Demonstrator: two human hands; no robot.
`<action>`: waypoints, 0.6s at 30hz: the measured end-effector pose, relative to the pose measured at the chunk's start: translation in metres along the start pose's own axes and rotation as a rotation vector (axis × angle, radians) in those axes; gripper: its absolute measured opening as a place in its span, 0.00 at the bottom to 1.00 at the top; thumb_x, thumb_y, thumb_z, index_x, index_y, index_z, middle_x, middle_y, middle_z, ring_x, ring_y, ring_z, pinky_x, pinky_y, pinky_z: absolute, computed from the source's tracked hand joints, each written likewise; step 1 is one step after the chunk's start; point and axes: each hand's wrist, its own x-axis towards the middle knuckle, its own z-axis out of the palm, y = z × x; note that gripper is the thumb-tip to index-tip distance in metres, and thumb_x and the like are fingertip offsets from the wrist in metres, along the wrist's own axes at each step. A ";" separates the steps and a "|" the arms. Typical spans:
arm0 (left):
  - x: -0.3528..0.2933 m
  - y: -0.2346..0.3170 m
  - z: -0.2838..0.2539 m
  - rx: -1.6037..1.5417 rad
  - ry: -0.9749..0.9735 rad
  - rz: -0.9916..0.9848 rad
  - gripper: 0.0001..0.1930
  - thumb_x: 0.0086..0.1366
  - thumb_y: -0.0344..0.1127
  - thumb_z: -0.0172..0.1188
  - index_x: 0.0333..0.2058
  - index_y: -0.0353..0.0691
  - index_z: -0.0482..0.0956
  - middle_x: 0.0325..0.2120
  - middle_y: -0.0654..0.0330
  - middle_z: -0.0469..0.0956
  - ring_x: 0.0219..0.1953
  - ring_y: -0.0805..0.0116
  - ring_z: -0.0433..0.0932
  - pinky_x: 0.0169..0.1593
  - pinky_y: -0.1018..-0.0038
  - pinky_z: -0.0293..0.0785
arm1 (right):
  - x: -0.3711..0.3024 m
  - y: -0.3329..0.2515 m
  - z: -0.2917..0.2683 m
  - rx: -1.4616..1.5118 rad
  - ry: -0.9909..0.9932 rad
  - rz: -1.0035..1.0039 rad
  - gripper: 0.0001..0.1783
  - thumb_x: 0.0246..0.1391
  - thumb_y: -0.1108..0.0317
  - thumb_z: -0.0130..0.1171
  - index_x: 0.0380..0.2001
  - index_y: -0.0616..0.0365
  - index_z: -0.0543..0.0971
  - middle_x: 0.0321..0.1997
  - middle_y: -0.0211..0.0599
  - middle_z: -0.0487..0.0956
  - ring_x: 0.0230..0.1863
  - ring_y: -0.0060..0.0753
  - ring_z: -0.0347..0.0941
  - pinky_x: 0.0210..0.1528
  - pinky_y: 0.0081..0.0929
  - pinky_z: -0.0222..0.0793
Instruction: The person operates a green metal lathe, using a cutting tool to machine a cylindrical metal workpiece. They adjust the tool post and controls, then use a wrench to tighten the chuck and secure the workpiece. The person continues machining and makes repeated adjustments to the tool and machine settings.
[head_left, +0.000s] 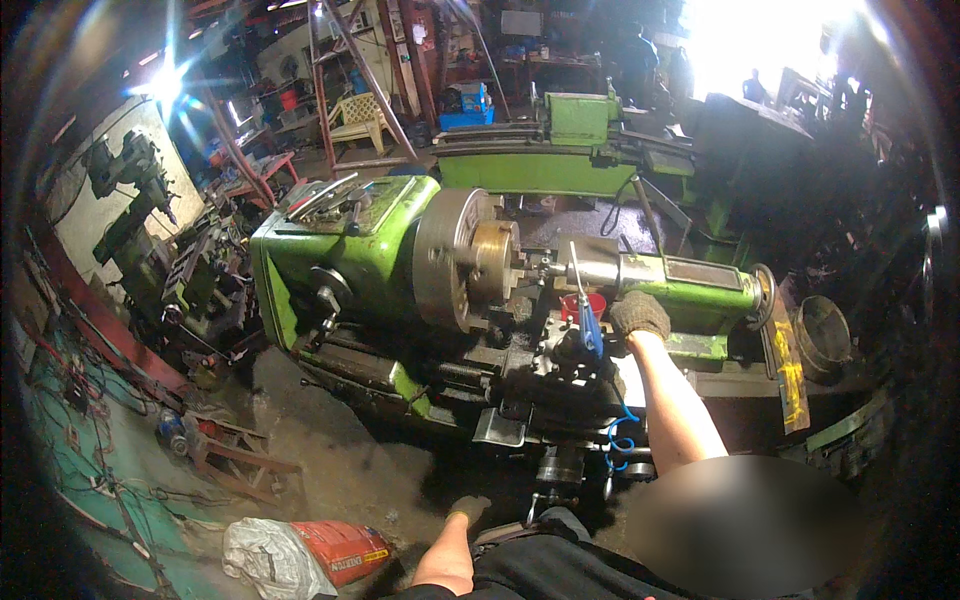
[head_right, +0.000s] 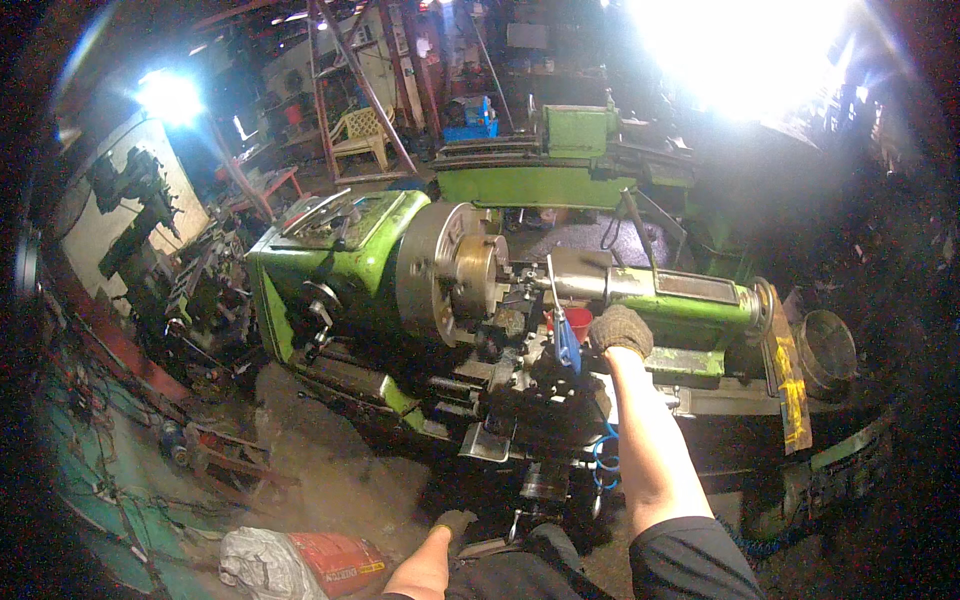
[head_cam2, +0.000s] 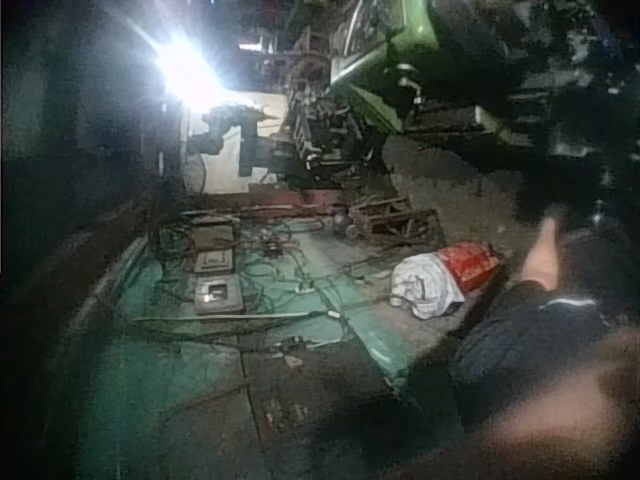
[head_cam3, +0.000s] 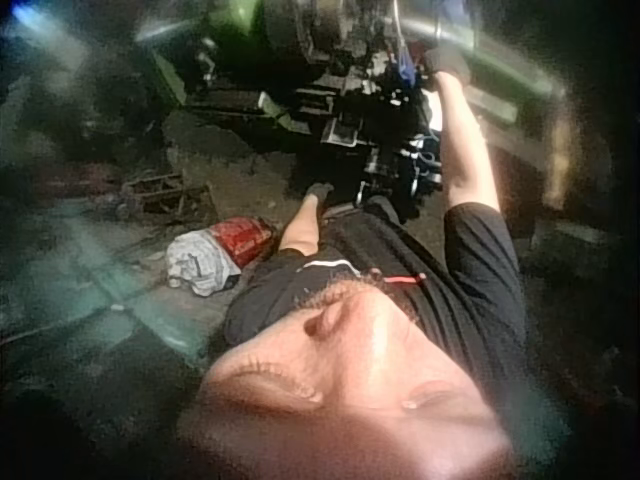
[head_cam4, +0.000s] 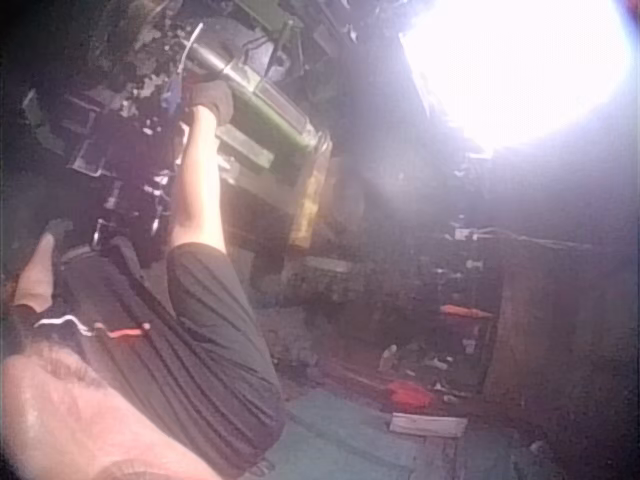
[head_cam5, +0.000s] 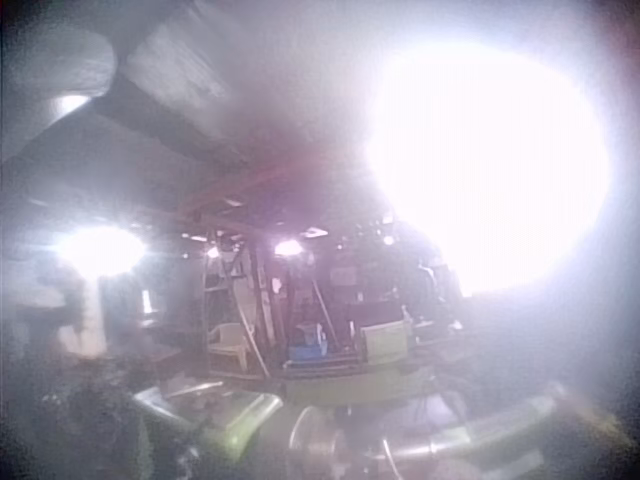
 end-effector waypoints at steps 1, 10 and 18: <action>0.001 0.000 -0.001 0.072 -0.039 0.023 0.25 0.83 0.53 0.46 0.70 0.56 0.79 0.71 0.44 0.75 0.72 0.41 0.74 0.73 0.51 0.72 | -0.001 0.000 -0.001 -0.002 -0.001 0.003 0.23 0.58 0.52 0.65 0.49 0.54 0.93 0.58 0.55 0.88 0.61 0.60 0.86 0.63 0.53 0.82; 0.024 -0.031 0.026 0.020 0.067 0.108 0.28 0.78 0.62 0.51 0.64 0.53 0.85 0.70 0.44 0.77 0.72 0.41 0.75 0.71 0.50 0.72 | -0.004 -0.001 -0.002 0.019 -0.023 -0.005 0.21 0.61 0.56 0.62 0.48 0.55 0.93 0.58 0.54 0.88 0.61 0.60 0.86 0.63 0.53 0.82; 0.000 -0.034 -0.004 -0.126 0.109 -0.124 0.30 0.75 0.64 0.52 0.62 0.53 0.87 0.65 0.43 0.81 0.68 0.39 0.78 0.70 0.50 0.72 | 0.005 0.008 -0.004 0.032 -0.081 0.015 0.22 0.65 0.56 0.59 0.51 0.55 0.92 0.62 0.54 0.87 0.64 0.60 0.84 0.66 0.53 0.80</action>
